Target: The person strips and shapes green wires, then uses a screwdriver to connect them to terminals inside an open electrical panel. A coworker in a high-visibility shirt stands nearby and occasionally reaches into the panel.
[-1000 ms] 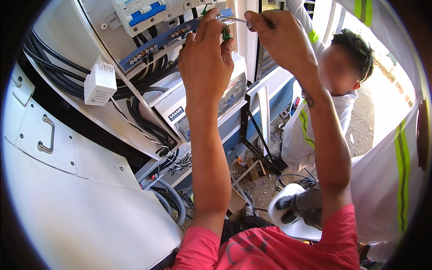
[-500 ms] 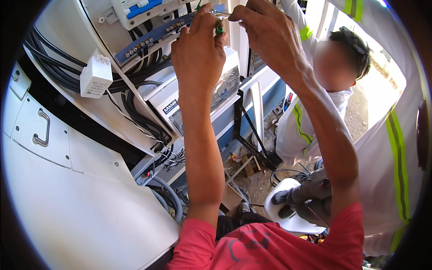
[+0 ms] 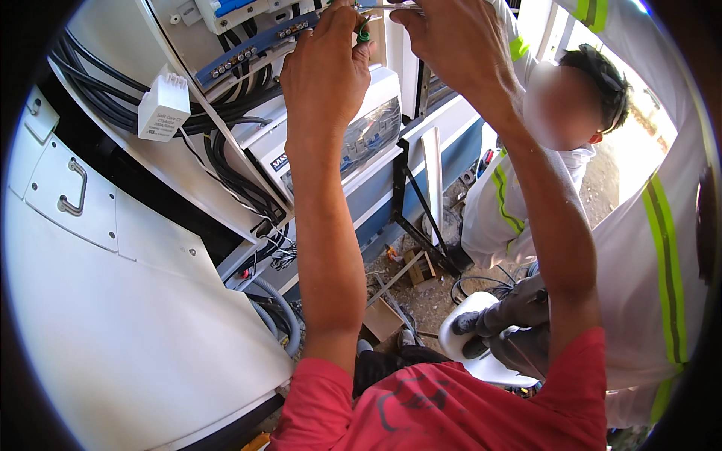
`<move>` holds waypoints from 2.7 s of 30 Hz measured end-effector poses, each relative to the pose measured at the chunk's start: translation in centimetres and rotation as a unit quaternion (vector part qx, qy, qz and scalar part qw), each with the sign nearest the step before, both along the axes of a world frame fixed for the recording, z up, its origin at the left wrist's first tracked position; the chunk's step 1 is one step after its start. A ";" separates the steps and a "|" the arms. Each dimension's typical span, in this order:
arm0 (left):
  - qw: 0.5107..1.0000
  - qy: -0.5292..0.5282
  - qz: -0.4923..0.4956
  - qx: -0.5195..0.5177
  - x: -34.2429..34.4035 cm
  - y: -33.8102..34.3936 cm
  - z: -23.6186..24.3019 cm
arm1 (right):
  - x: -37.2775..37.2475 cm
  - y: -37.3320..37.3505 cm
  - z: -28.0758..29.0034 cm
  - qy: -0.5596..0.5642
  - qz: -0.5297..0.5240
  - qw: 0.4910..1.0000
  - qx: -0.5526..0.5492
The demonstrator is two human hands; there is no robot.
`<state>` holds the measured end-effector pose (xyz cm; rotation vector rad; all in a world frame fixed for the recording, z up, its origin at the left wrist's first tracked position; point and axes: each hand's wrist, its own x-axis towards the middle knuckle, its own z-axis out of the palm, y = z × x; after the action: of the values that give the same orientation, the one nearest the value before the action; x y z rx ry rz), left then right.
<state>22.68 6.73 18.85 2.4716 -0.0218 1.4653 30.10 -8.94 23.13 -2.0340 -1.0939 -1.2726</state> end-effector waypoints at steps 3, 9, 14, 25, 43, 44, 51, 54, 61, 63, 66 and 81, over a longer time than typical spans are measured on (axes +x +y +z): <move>1.000 -0.004 0.002 0.031 -0.1 0.1 -0.1 | 0.1 -0.1 -0.7 0.001 0.076 0.996 0.056; 0.998 0.054 -0.008 -0.011 -0.3 0.4 -0.2 | -0.2 -0.5 0.5 0.158 -0.029 0.987 -0.016; 0.999 0.032 0.017 0.040 0.4 1.0 -0.5 | -0.2 -0.3 0.1 0.061 0.015 0.998 0.019; 0.997 0.057 0.030 0.031 0.3 1.0 -0.3 | -0.5 -0.5 0.5 0.189 -0.052 0.979 -0.048; 0.998 0.065 -0.015 0.009 0.1 1.5 0.4 | 0.3 -0.5 -1.1 0.032 0.079 0.995 0.060; 0.997 0.074 -0.022 0.003 -0.1 1.5 0.5 | 0.2 -0.6 -1.2 0.046 0.088 0.992 0.072; 0.994 0.104 -0.032 0.000 -0.4 1.7 1.3 | 0.3 -0.9 -0.1 0.188 0.001 0.982 -0.005; 0.993 0.104 -0.048 0.007 -0.4 2.0 1.5 | 0.7 -0.6 -0.5 0.125 0.038 0.991 0.023; 0.992 0.109 -0.059 0.008 -0.3 2.4 1.5 | 0.7 -1.2 -0.8 0.077 0.131 0.983 0.105; 0.991 0.121 -0.058 -0.005 -0.3 2.3 1.6 | 0.6 -1.7 -0.1 0.171 0.086 0.981 0.026; 0.991 0.121 -0.058 -0.015 -0.4 2.2 1.7 | 0.3 -1.2 0.4 0.200 0.005 0.979 -0.042; 0.993 0.099 -0.009 0.058 -0.2 1.9 0.8 | 1.4 -0.8 -1.5 0.116 0.139 0.980 0.080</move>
<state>22.44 8.59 19.69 2.6915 -0.0927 1.2394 31.48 -9.76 21.67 -1.7849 -1.0829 -0.9273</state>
